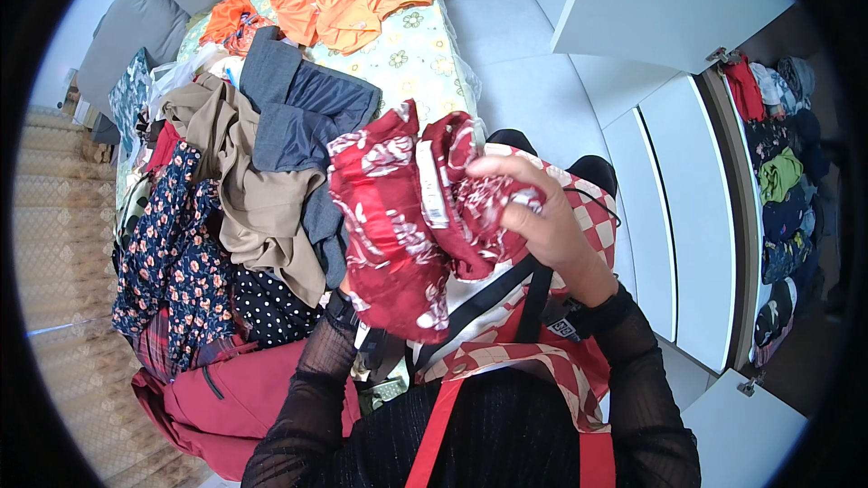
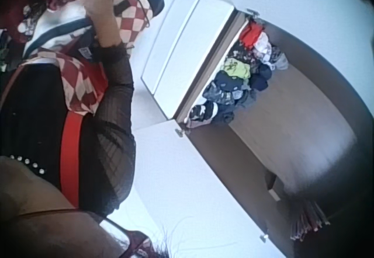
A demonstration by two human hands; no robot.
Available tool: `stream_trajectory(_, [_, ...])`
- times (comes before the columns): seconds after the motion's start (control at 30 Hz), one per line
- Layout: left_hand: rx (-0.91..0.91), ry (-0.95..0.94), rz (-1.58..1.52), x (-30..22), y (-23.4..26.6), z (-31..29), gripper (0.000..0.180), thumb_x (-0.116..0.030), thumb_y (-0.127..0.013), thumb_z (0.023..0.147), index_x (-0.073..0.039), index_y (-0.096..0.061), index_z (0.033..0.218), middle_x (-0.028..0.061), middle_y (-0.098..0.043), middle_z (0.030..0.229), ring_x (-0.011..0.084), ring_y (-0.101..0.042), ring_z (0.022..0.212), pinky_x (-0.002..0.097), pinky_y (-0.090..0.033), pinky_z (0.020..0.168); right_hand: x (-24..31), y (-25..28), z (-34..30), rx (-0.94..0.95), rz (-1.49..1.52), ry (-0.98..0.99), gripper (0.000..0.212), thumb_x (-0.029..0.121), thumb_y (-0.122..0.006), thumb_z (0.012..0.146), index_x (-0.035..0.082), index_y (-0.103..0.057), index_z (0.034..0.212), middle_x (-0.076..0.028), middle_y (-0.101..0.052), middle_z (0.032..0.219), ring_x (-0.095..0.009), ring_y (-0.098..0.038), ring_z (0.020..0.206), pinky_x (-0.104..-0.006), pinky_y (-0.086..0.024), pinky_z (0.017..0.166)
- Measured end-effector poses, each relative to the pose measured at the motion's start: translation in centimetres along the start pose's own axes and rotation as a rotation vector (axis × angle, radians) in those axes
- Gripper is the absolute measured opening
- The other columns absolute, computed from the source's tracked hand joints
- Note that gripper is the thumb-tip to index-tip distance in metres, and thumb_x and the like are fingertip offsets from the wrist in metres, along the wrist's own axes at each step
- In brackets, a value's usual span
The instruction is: The person folds several garments on a bed, including a dark blue shirt with a space pattern, a blue floral dress, and a red floral dress. Each item is smoothed, folded into a compact rectangle, and placed into an open white wardrobe.
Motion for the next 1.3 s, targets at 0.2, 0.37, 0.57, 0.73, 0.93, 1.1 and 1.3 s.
stream_trajectory(0.2, [-0.005,0.026,-0.021,1.7,0.0,0.6,0.062,-0.013,-0.067,0.074,0.002,-0.045,0.13,0.0145,-0.062,0.118,0.0248,-0.063,0.103,0.0375,-0.05,0.093,2.1,-3.9,-0.6,0.296,-0.431,0.228,0.026,0.007,-0.065,0.077,0.011,-0.068,0.103,-0.005,-0.052,0.077,-0.018,-0.054,0.069,-0.0306,-0.044,0.058])
stream_trajectory(0.37, [-0.015,0.011,-0.021,1.9,0.2,0.6,0.061,-0.013,-0.066,0.075,0.002,-0.045,0.131,0.0145,-0.061,0.118,0.0248,-0.062,0.104,0.0375,-0.05,0.093,2.9,-3.4,-2.1,0.481,-0.275,0.09,0.027,0.018,-0.072,0.078,0.01,-0.068,0.103,-0.004,-0.053,0.075,-0.016,-0.055,0.066,-0.0285,-0.043,0.058])
stream_trajectory(0.57, [-0.053,-0.05,-0.032,0.3,0.9,-2.0,0.061,-0.014,-0.066,0.076,0.002,-0.045,0.131,0.0146,-0.061,0.118,0.0248,-0.062,0.104,0.0375,-0.05,0.094,0.5,1.5,-1.2,-0.01,-0.031,-0.123,0.027,0.019,-0.066,0.086,0.003,-0.064,0.107,-0.004,-0.063,0.094,-0.011,-0.057,0.083,-0.0253,-0.044,0.072])
stream_trajectory(0.73, [-0.068,-0.082,-0.021,-1.0,1.8,-2.7,0.06,-0.015,-0.065,0.077,0.002,-0.045,0.131,0.0147,-0.061,0.119,0.0247,-0.062,0.105,0.0375,-0.05,0.094,0.2,-0.8,-0.4,0.176,0.078,-0.239,0.069,0.027,-0.074,0.08,0.007,-0.043,0.137,-0.009,-0.057,0.115,-0.016,-0.055,0.105,-0.032,-0.043,0.092])
stream_trajectory(0.93, [-0.093,-0.018,0.008,0.6,1.9,0.2,0.06,-0.015,-0.065,0.078,0.002,-0.044,0.131,0.0147,-0.061,0.119,0.0247,-0.062,0.105,0.0375,-0.05,0.094,1.8,-1.7,-0.6,-0.076,-0.049,-0.241,0.021,0.009,-0.068,0.083,0.004,-0.059,0.101,-0.001,-0.059,0.097,-0.007,-0.055,0.088,-0.0226,-0.044,0.079])
stream_trajectory(1.1, [-0.098,0.112,-0.039,3.9,0.9,3.9,0.059,-0.016,-0.064,0.079,0.002,-0.044,0.132,0.0148,-0.06,0.12,0.0247,-0.062,0.106,0.0375,-0.05,0.094,-2.6,-2.0,-0.6,-0.25,0.093,-0.306,0.009,0.005,-0.061,0.087,0.003,-0.059,0.096,0.0,-0.059,0.088,-0.003,-0.053,0.077,-0.0189,-0.043,0.068])
stream_trajectory(1.3, [-0.19,0.113,0.097,4.9,-0.5,5.6,0.044,-0.023,-0.057,0.094,-0.002,-0.046,0.131,0.0098,-0.059,0.121,0.019,-0.059,0.108,0.0334,-0.047,0.095,-8.9,0.3,-0.2,-0.252,-0.031,-0.359,0.034,0.008,-0.058,0.092,0.0,-0.05,0.124,-0.005,-0.058,0.11,-0.006,-0.056,0.089,-0.0216,-0.047,0.079])
Point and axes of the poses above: each hand's wrist, its own z-axis towards the middle knuckle, its own y-axis out of the back of the hand, x = y × z, the point moved 3 cm from there along z, towards the middle knuckle
